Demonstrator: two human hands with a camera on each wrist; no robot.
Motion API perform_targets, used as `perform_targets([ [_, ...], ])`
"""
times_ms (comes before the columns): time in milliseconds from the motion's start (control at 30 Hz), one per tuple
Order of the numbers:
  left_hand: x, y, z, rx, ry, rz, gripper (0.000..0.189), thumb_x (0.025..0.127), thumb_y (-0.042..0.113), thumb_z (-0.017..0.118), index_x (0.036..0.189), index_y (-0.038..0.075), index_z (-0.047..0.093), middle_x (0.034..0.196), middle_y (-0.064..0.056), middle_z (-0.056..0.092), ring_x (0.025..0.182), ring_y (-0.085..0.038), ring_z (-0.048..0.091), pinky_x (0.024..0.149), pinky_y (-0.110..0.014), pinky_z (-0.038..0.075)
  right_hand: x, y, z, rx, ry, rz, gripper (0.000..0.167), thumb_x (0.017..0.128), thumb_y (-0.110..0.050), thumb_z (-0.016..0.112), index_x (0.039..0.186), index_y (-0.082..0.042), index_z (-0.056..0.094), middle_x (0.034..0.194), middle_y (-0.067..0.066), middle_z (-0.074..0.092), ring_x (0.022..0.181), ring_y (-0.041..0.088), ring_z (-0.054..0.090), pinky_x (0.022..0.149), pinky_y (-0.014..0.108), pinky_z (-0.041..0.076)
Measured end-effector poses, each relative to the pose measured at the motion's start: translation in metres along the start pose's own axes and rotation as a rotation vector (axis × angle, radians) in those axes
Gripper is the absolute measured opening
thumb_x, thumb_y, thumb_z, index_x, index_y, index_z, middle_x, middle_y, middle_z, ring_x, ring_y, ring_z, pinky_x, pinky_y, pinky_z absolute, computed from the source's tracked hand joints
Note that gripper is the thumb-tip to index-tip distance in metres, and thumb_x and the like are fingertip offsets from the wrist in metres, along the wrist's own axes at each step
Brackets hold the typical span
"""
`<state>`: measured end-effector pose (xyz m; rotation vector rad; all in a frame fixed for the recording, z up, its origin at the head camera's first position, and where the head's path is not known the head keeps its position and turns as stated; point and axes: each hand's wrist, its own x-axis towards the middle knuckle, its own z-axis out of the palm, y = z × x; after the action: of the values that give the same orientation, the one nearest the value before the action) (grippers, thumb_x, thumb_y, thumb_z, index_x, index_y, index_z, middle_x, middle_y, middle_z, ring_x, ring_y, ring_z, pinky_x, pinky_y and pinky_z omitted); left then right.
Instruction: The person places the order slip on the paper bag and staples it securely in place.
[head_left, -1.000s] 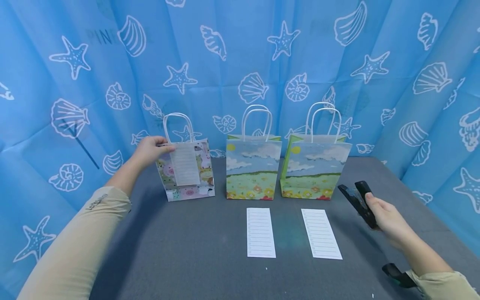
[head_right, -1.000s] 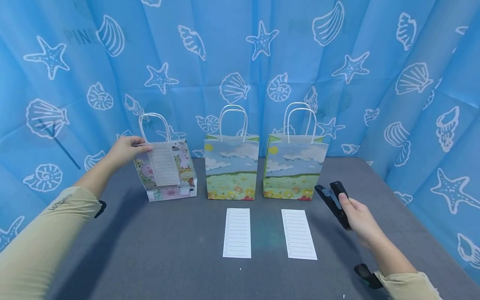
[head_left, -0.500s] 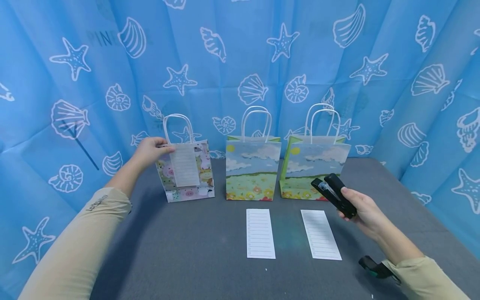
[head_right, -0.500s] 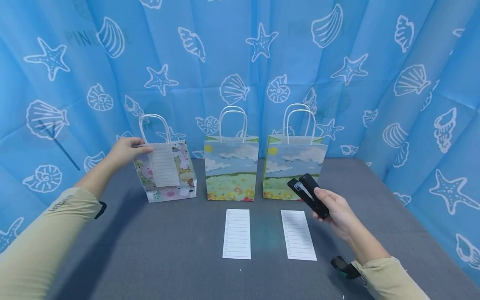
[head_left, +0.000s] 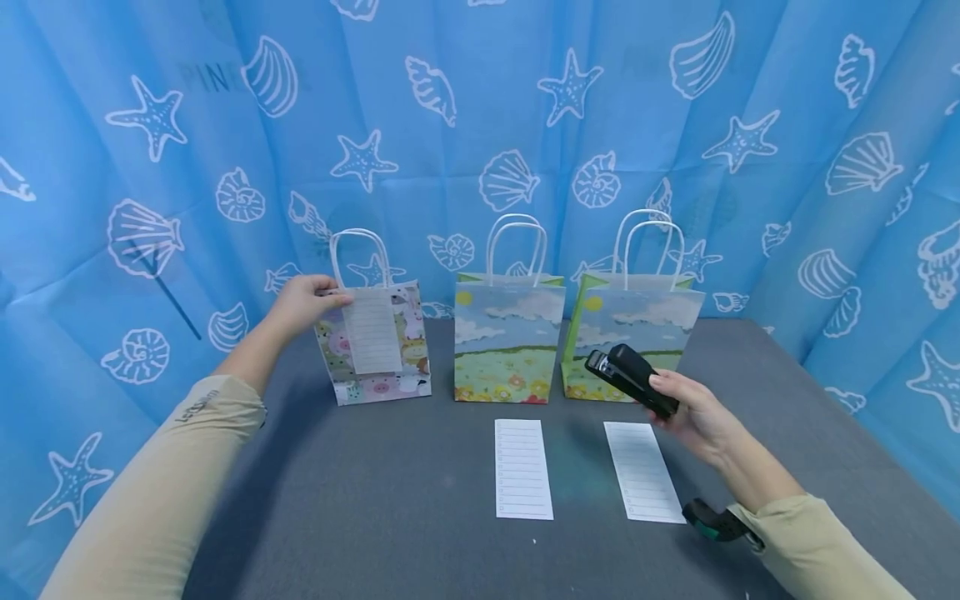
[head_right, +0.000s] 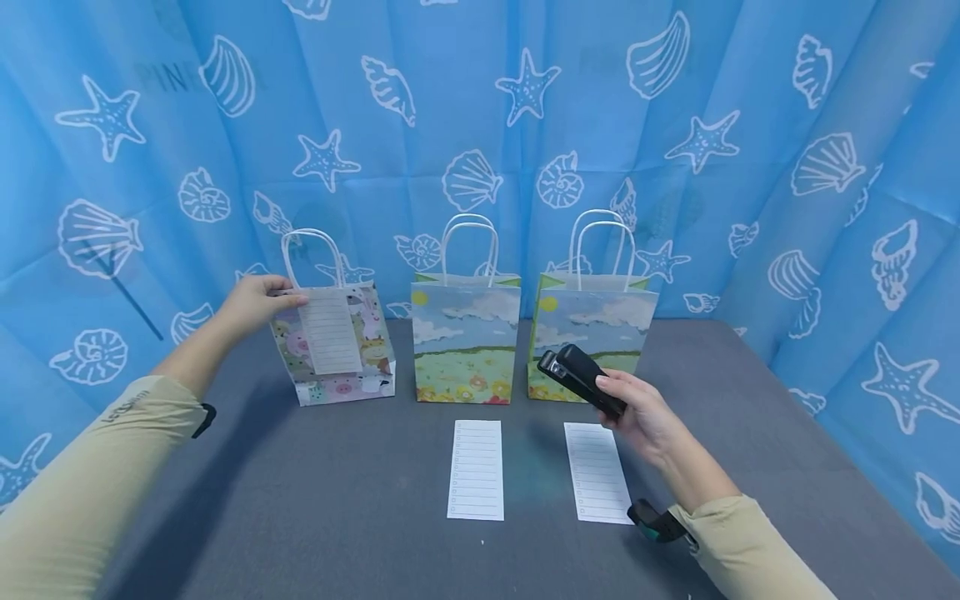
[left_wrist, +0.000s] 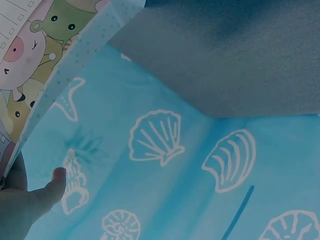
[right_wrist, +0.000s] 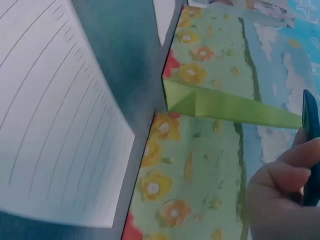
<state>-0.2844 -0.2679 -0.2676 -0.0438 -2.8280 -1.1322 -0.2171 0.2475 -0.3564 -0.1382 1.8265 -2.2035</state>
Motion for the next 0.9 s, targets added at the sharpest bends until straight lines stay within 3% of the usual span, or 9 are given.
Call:
perform_targets([
  [200, 0.001, 0.0, 0.0, -0.015, 0.001, 0.002, 0.036, 0.099, 0.031, 0.058, 0.112, -0.003, 0.06, 0.111, -0.021, 0.06, 0.099, -0.031, 0.052, 0.083, -0.044, 0.042, 0.007, -0.002, 0.014, 0.088, 0.001, 0.0, 0.014, 0.1, -0.02, 0.053, 0.104, -0.027, 0.065, 0.112, 0.0, 0.047, 0.081, 0.013, 0.046, 0.07, 0.027, 0.037],
  [433, 0.002, 0.001, -0.001, -0.007, 0.007, 0.005, 0.036, 0.099, 0.031, 0.058, 0.109, -0.003, 0.059, 0.109, -0.02, 0.06, 0.097, -0.03, 0.051, 0.082, -0.042, 0.041, 0.011, -0.01, 0.043, 0.247, -0.069, -0.054, 0.012, 0.1, -0.019, 0.053, 0.095, -0.015, 0.063, 0.108, 0.006, 0.035, 0.077, 0.013, 0.041, 0.068, 0.027, 0.033],
  [600, 0.003, 0.0, 0.0, -0.003, 0.002, 0.004, 0.035, 0.099, 0.031, 0.058, 0.108, -0.003, 0.059, 0.107, -0.02, 0.06, 0.096, -0.03, 0.051, 0.081, -0.042, 0.041, 0.015, -0.014, 0.061, 0.29, -0.041, -0.03, 0.009, 0.098, -0.021, 0.059, 0.095, -0.016, 0.066, 0.111, 0.004, 0.04, 0.078, 0.012, 0.042, 0.069, 0.027, 0.032],
  [800, 0.003, 0.001, 0.001, -0.002, -0.002, 0.005, 0.036, 0.099, 0.031, 0.058, 0.109, -0.004, 0.059, 0.108, -0.021, 0.06, 0.096, -0.03, 0.051, 0.081, -0.042, 0.04, 0.024, -0.014, 0.08, 0.302, 0.044, -0.033, 0.02, 0.097, -0.036, 0.058, 0.087, -0.023, 0.07, 0.081, -0.005, 0.054, 0.073, 0.012, 0.039, 0.068, 0.028, 0.027],
  [900, 0.003, 0.001, 0.001, -0.004, -0.002, 0.004, 0.036, 0.099, 0.031, 0.058, 0.109, -0.004, 0.059, 0.109, -0.021, 0.06, 0.097, -0.03, 0.051, 0.081, -0.042, 0.04, 0.026, -0.014, 0.089, 0.365, 0.096, 0.002, 0.023, 0.094, -0.044, 0.058, 0.089, -0.022, 0.063, 0.078, -0.006, 0.059, 0.078, 0.012, 0.045, 0.076, 0.029, 0.03],
])
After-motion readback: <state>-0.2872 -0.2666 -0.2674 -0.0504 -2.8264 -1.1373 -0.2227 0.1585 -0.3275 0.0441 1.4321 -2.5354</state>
